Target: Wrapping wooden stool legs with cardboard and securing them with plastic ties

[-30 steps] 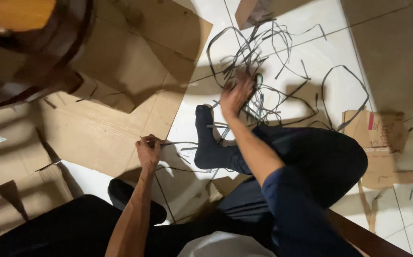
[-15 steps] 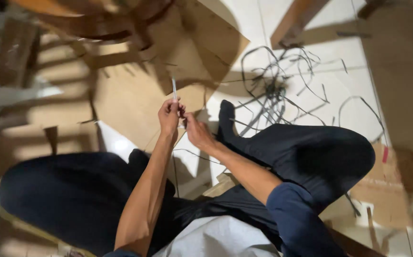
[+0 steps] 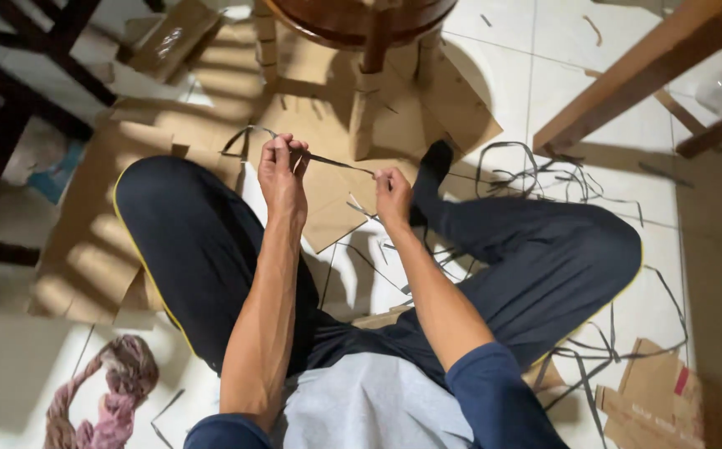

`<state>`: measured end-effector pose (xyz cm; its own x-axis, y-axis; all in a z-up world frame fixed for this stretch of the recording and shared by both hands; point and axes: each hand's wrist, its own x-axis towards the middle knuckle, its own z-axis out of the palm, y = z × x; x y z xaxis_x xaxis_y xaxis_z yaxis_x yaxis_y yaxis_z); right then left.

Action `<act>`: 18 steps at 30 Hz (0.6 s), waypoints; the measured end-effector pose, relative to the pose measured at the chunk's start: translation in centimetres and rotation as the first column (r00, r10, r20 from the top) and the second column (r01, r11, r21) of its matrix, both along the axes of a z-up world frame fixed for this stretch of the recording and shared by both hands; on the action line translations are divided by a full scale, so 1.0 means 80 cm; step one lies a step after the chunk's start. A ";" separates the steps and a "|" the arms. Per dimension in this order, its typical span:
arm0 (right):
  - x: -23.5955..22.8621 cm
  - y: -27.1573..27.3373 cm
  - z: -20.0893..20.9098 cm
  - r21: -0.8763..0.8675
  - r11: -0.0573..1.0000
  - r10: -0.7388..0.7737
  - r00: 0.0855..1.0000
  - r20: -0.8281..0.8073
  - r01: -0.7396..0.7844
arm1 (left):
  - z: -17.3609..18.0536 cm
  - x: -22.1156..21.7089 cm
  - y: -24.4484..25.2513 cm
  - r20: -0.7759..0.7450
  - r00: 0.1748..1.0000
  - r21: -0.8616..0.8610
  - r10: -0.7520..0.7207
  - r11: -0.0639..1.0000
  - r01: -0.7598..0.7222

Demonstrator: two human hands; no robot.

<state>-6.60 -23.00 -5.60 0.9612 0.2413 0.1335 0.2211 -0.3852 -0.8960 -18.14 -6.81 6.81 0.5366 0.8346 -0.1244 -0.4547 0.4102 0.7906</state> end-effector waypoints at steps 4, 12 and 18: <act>-0.005 0.005 -0.088 -0.011 0.994 -0.105 0.980 -0.167 0.104 | -0.001 -0.033 0.001 0.005 0.999 0.052 0.041 0.998 -0.041; -0.024 0.044 -0.182 -0.070 0.882 -0.414 0.696 -0.586 0.466 | -0.002 -0.078 -0.010 -0.032 0.997 0.075 0.075 0.995 -0.072; -0.097 0.029 0.103 0.434 0.803 -0.093 0.806 -0.585 0.408 | 0.047 -0.099 -0.051 -0.170 0.985 0.099 0.020 0.995 -0.003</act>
